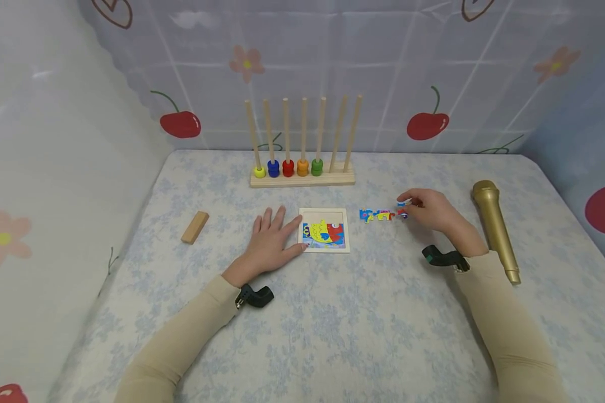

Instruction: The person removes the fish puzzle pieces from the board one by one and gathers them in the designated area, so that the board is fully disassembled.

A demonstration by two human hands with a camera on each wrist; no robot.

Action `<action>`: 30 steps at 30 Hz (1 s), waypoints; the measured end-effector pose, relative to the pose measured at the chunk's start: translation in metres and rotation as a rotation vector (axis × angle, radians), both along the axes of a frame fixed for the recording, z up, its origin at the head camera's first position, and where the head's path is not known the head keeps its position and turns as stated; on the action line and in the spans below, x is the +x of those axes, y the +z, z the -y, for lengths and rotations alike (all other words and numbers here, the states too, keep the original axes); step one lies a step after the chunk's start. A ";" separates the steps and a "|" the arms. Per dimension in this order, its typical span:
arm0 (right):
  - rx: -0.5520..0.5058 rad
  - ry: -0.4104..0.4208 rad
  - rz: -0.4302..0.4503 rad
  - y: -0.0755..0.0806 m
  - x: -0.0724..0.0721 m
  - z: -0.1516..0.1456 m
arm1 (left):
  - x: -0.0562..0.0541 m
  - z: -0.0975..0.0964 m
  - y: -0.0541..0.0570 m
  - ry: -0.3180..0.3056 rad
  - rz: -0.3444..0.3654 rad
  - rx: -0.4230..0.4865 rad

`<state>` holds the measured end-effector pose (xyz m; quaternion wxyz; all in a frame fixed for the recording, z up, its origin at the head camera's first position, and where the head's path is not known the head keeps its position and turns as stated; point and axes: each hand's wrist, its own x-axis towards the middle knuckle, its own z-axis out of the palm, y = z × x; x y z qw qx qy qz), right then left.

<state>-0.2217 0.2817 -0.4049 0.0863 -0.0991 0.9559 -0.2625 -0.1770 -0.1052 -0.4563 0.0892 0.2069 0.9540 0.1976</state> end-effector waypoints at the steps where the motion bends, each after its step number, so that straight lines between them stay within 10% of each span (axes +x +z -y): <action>1: -0.006 -0.003 0.003 -0.001 0.000 -0.002 | 0.000 0.000 0.000 0.001 0.000 0.000; 30: 0.034 -0.105 0.059 -0.018 -0.003 0.001 | 0.001 -0.001 0.001 0.005 0.003 0.012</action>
